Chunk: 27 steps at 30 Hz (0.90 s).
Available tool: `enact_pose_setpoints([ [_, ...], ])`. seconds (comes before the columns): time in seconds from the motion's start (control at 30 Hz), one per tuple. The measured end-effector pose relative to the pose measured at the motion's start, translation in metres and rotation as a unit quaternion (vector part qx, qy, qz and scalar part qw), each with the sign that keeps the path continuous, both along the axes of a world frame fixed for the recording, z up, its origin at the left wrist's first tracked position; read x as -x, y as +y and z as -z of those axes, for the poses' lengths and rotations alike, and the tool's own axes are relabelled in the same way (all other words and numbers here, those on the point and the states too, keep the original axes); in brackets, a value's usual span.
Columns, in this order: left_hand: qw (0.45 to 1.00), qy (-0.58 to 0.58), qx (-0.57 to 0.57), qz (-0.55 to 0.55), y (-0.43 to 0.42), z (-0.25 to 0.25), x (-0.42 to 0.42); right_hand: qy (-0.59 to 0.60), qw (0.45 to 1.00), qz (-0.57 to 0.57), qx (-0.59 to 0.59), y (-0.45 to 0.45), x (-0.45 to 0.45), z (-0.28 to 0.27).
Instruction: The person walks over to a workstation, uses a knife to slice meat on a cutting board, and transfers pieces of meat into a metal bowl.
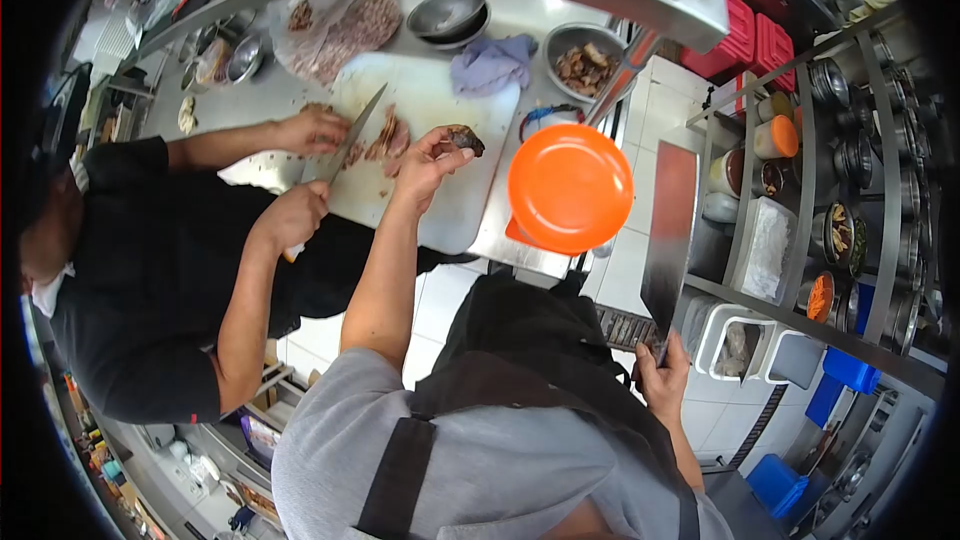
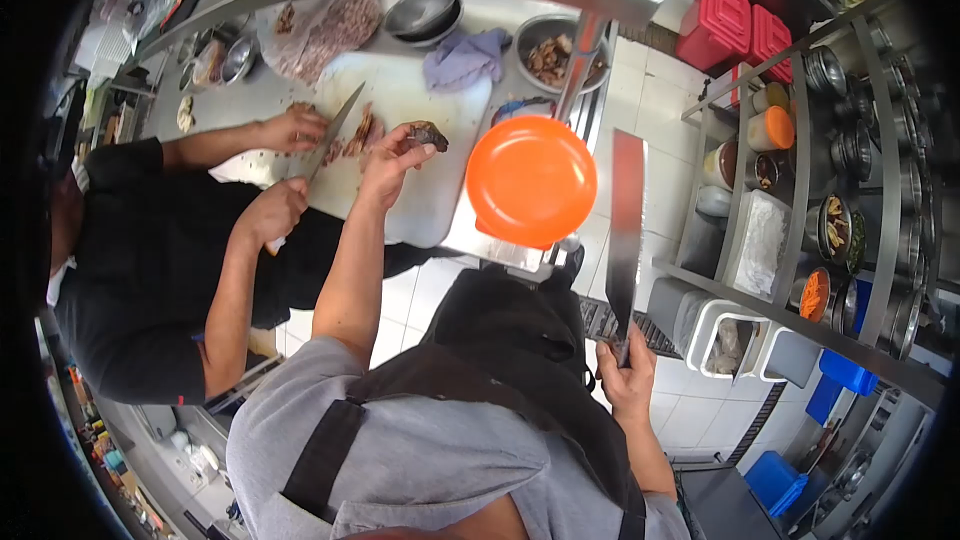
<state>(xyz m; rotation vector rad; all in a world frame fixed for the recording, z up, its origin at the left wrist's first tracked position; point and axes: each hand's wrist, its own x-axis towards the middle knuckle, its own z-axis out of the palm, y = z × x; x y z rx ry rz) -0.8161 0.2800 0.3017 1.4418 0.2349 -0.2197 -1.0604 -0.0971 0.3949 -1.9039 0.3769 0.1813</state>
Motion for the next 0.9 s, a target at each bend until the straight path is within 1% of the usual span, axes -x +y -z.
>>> enact_pose_setpoints([
  [0.03, 1.000, 0.009, 0.002, -0.005, 0.006, 0.005, 0.015, 0.009, 1.000, -0.005, 0.002, 0.005, -0.001, -0.006],
  [0.1, 1.000, 0.016, 0.016, 0.013, 0.017, 0.019, 0.040, -0.015, 0.995, -0.096, 0.003, 0.017, -0.005, -0.020],
  [0.13, 1.000, 0.021, 0.017, 0.011, 0.022, 0.027, 0.049, -0.037, 0.989, -0.140, 0.001, 0.018, -0.003, -0.014],
  [0.17, 0.999, -0.022, -0.004, 0.041, 0.026, 0.036, 0.056, -0.033, 0.990, -0.141, 0.001, 0.025, -0.007, -0.019],
  [0.2, 0.995, -0.065, -0.025, 0.071, 0.029, 0.041, 0.060, -0.018, 0.984, -0.175, -0.009, 0.035, -0.014, -0.026],
  [0.23, 0.995, -0.061, -0.025, 0.071, 0.035, 0.042, 0.064, -0.004, 0.978, -0.209, -0.020, 0.046, -0.020, -0.030],
  [0.27, 0.980, -0.094, -0.146, 0.100, 0.042, 0.043, 0.066, -0.002, 0.973, -0.232, -0.010, 0.055, -0.024, -0.028],
  [0.3, 0.948, -0.126, -0.264, 0.128, 0.047, 0.044, 0.066, 0.000, 0.973, -0.231, -0.010, 0.064, -0.029, -0.026],
  [0.33, 0.948, -0.126, -0.264, 0.128, 0.051, 0.042, 0.066, 0.025, 0.970, -0.241, -0.008, 0.074, -0.034, -0.025],
  [0.37, 0.926, -0.140, -0.335, 0.105, 0.054, 0.040, 0.066, 0.049, 0.967, -0.251, -0.006, 0.083, -0.040, -0.023],
  [0.4, 0.899, -0.153, -0.403, 0.082, 0.056, 0.038, 0.065, 0.022, 0.963, -0.267, 0.006, 0.090, -0.045, -0.019],
  [0.43, 0.898, -0.155, -0.403, 0.081, 0.058, 0.037, 0.064, 0.020, 0.963, -0.267, 0.007, 0.097, -0.050, -0.012],
  [0.5, 0.913, -0.107, -0.391, 0.045, 0.060, 0.038, 0.064, 0.071, 0.961, -0.268, -0.006, 0.109, -0.059, 0.001],
  [0.53, 0.914, -0.108, -0.390, 0.044, 0.060, 0.043, 0.065, 0.086, 0.960, -0.265, -0.006, 0.116, -0.064, 0.004],
  [0.57, 0.919, -0.120, -0.374, 0.019, 0.061, 0.049, 0.068, 0.085, 0.960, -0.266, -0.004, 0.120, -0.068, 0.008],
  [0.6, 0.924, -0.131, -0.359, -0.005, 0.060, 0.048, 0.069, 0.098, 0.960, -0.263, 0.005, 0.125, -0.071, 0.014],
  [0.63, 0.924, -0.131, -0.358, -0.007, 0.058, 0.048, 0.072, 0.111, 0.959, -0.260, 0.013, 0.128, -0.072, 0.019],
  [0.7, 0.937, -0.080, -0.337, -0.031, 0.052, 0.047, 0.079, 0.114, 0.956, -0.269, 0.024, 0.132, -0.073, 0.024],
  [0.73, 0.938, -0.079, -0.336, -0.033, 0.049, 0.046, 0.079, 0.117, 0.953, -0.277, 0.032, 0.134, -0.074, 0.026],
  [0.8, 0.929, -0.126, -0.346, -0.042, 0.045, 0.046, 0.082, 0.099, 0.951, -0.291, 0.046, 0.136, -0.074, 0.032],
  [0.83, 0.930, -0.124, -0.343, -0.043, 0.044, 0.047, 0.082, 0.079, 0.949, -0.301, 0.058, 0.138, -0.074, 0.035],
  [0.9, 0.914, -0.177, -0.363, -0.034, 0.042, 0.047, 0.078, 0.075, 0.948, -0.301, 0.072, 0.141, -0.073, 0.041],
])
